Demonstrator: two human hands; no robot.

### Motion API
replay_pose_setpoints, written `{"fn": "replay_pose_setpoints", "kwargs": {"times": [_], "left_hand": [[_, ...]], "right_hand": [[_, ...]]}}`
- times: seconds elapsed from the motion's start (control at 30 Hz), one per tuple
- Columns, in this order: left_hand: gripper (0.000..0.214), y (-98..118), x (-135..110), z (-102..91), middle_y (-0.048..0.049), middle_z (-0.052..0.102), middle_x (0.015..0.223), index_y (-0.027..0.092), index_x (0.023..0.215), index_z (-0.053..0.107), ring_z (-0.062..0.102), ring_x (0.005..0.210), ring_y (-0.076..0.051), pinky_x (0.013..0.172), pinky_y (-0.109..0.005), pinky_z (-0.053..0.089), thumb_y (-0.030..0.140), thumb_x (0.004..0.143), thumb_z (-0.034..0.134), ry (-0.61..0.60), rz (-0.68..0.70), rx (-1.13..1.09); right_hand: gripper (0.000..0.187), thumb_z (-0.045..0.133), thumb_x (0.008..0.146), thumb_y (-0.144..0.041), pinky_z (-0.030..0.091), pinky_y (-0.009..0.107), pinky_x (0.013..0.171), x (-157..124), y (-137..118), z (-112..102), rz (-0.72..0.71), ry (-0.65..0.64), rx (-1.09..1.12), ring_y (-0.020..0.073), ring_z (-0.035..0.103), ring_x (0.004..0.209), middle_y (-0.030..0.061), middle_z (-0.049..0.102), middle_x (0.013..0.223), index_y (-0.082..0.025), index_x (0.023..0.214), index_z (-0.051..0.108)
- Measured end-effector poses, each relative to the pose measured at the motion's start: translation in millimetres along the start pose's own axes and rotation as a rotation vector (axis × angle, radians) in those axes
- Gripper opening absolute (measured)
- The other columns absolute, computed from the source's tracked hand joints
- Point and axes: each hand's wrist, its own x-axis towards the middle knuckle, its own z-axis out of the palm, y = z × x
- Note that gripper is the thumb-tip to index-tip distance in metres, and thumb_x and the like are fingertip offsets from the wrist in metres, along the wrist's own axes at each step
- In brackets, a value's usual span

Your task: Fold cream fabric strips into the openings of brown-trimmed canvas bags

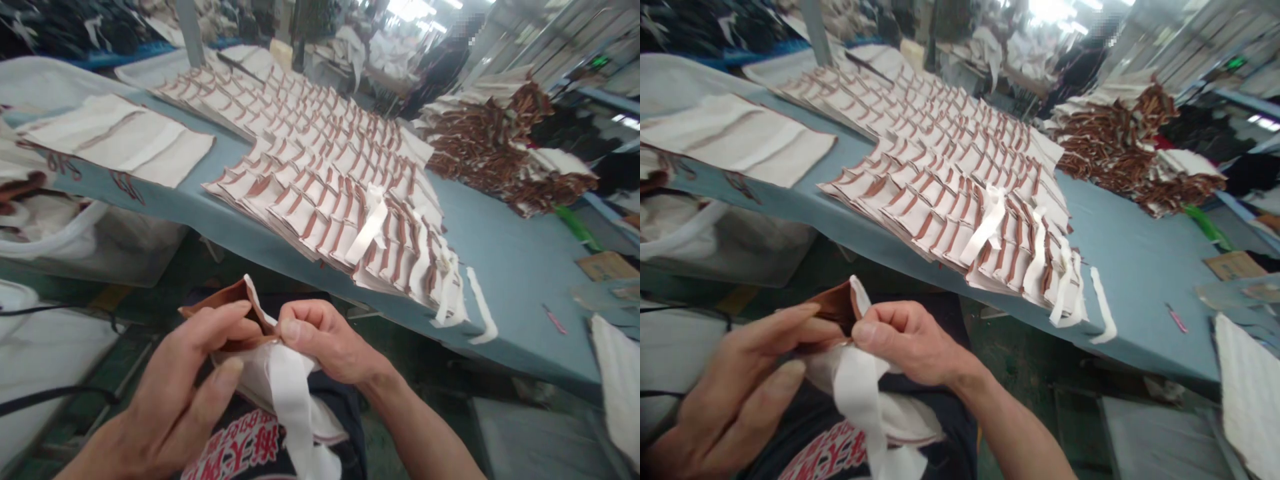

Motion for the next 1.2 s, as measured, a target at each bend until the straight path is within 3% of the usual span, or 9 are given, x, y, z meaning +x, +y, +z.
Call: {"fn": "replay_pose_setpoints", "kwargs": {"times": [0.17, 0.33, 0.47, 0.57, 0.67, 0.8, 0.93, 1.03, 1.2], "left_hand": [[0.033, 9, 31, -11.1, 0.0039, 0.072, 0.080, 0.027, 0.092, 0.070, 0.066, 0.071, -0.013, 0.074, -0.024, 0.052, 0.026, 0.113, 0.045, -0.202, 0.018, -0.145], [0.028, 10, 36, -9.1, 0.0044, 0.075, 0.088, 0.027, 0.102, 0.068, 0.071, 0.078, -0.014, 0.076, -0.027, 0.050, 0.025, 0.115, 0.043, -0.271, 0.178, -0.048], [0.039, 19, 43, -7.2, 0.0013, 0.073, 0.078, 0.025, 0.087, 0.060, 0.067, 0.066, -0.016, 0.066, -0.032, 0.047, 0.023, 0.118, 0.036, -0.202, 0.375, 0.121], [0.045, 26, 51, -6.2, 0.0017, 0.070, 0.071, 0.025, 0.079, 0.058, 0.063, 0.058, -0.015, 0.060, -0.032, 0.045, 0.023, 0.118, 0.035, -0.189, 0.434, 0.190], [0.041, 26, 54, -6.3, 0.0019, 0.070, 0.072, 0.024, 0.086, 0.063, 0.065, 0.059, -0.015, 0.061, -0.030, 0.047, 0.022, 0.117, 0.037, -0.210, 0.388, 0.150], [0.033, 13, 52, -9.8, 0.0020, 0.072, 0.078, 0.024, 0.090, 0.065, 0.067, 0.069, -0.015, 0.068, -0.029, 0.048, 0.024, 0.115, 0.044, -0.268, 0.243, -0.022], [0.063, -7, 59, -16.2, 0.0008, 0.063, 0.069, 0.024, 0.075, 0.059, 0.057, 0.064, -0.016, 0.068, -0.030, 0.045, 0.053, 0.118, 0.024, -0.368, -0.048, -0.237], [0.081, -17, 65, -20.2, -0.0023, 0.066, 0.071, 0.023, 0.074, 0.066, 0.057, 0.068, -0.018, 0.067, -0.030, 0.045, 0.076, 0.111, 0.016, -0.434, -0.255, -0.382], [0.085, -16, 65, -20.0, -0.0024, 0.069, 0.075, 0.023, 0.080, 0.075, 0.058, 0.070, -0.019, 0.067, -0.028, 0.045, 0.080, 0.109, 0.019, -0.521, -0.337, -0.425]], "right_hand": [[0.052, 0.075, 0.100, -0.064, 0.031, 0.022, 0.055, -16, -26, -9, -0.114, -0.077, -0.393, 0.0083, 0.036, 0.059, -0.0076, 0.047, 0.068, -0.020, 0.080, 0.056], [0.027, 0.055, 0.113, -0.034, 0.041, 0.024, 0.069, -34, -42, -12, -0.341, -0.142, -0.881, 0.0111, 0.051, 0.070, -0.0024, 0.060, 0.081, -0.021, 0.091, 0.059], [0.028, 0.046, 0.113, -0.030, 0.042, 0.025, 0.070, -36, -48, -14, -0.236, -0.109, -0.907, 0.0121, 0.055, 0.072, -0.0004, 0.064, 0.083, -0.020, 0.093, 0.061], [0.037, 0.050, 0.113, -0.039, 0.038, 0.025, 0.063, -28, -49, -18, -0.151, -0.160, -0.827, 0.0114, 0.047, 0.064, -0.0033, 0.054, 0.072, -0.021, 0.081, 0.057], [0.039, 0.064, 0.108, -0.045, 0.034, 0.024, 0.058, -20, -45, -21, -0.181, -0.211, -0.738, 0.0093, 0.040, 0.059, -0.0069, 0.047, 0.067, -0.021, 0.078, 0.057], [0.030, 0.063, 0.103, -0.030, 0.036, 0.024, 0.062, -19, -41, -16, -0.425, -0.218, -0.888, 0.0094, 0.046, 0.061, -0.0063, 0.050, 0.068, -0.022, 0.076, 0.054], [0.028, 0.060, 0.103, -0.019, 0.038, 0.024, 0.063, -31, -45, -17, -0.595, -0.121, -0.972, 0.0105, 0.048, 0.061, -0.0050, 0.054, 0.066, -0.022, 0.076, 0.054], [0.030, 0.059, 0.109, -0.025, 0.039, 0.023, 0.062, -38, -45, -31, -0.536, 0.008, -0.962, 0.0103, 0.051, 0.062, -0.0030, 0.061, 0.070, -0.021, 0.080, 0.061], [0.035, 0.057, 0.110, -0.036, 0.039, 0.024, 0.063, -32, -18, -64, -0.365, 0.195, -1.048, 0.0114, 0.051, 0.062, -0.0026, 0.061, 0.070, -0.020, 0.080, 0.062]]}}
